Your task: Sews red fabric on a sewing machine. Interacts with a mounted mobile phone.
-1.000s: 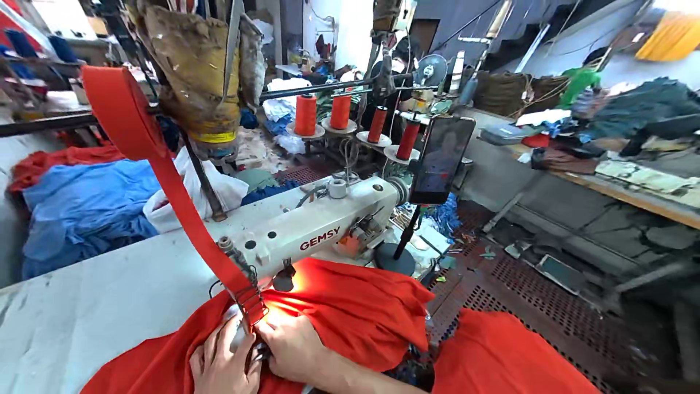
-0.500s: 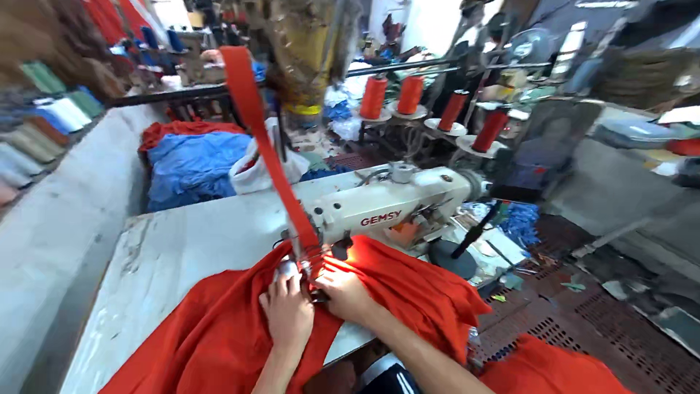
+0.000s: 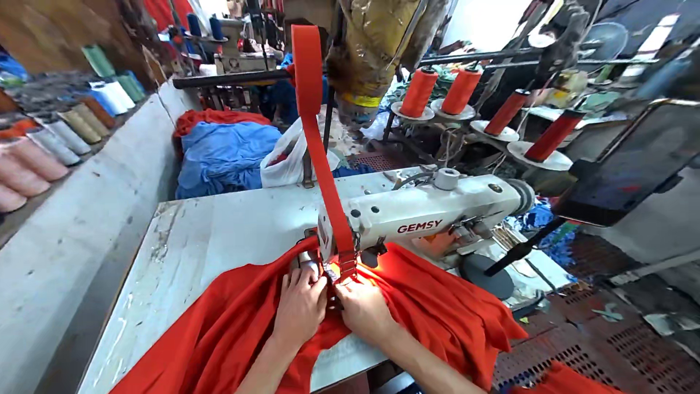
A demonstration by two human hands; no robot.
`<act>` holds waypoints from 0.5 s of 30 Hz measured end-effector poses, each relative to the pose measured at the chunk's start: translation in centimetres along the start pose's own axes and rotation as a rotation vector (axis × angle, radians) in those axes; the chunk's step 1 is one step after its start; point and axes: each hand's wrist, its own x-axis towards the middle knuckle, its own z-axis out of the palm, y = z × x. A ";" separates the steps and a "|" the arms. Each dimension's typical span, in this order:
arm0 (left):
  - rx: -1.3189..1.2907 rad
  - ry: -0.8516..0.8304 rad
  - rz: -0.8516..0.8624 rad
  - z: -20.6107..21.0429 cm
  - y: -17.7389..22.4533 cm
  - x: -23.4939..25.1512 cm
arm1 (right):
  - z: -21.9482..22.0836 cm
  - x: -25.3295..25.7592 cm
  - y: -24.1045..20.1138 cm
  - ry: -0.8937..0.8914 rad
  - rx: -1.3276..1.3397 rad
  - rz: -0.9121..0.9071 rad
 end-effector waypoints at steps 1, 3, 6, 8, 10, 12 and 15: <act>-0.034 -0.012 0.041 0.0 -1.0 0.5 | -0.4 0.2 -0.7 -0.067 -0.024 0.029; -0.094 -0.021 0.122 0.1 -2.9 1.7 | -1.1 0.4 -1.9 -0.154 -0.071 0.078; -0.162 -0.055 0.168 0.1 -4.6 4.2 | -2.6 1.0 -2.8 -0.333 0.037 0.171; -0.209 -0.090 0.141 -0.2 -5.1 5.6 | -2.7 0.9 -2.7 -0.282 0.109 0.193; -0.203 -0.109 0.105 -0.8 -5.0 6.2 | -2.9 0.6 -2.5 -0.228 0.168 0.207; -0.157 -0.036 0.068 -1.2 -4.2 5.7 | -3.4 0.4 -2.2 -0.301 0.217 0.208; -0.346 0.088 -0.057 -2.2 -1.2 3.9 | -2.1 0.1 -1.1 -0.276 0.233 0.131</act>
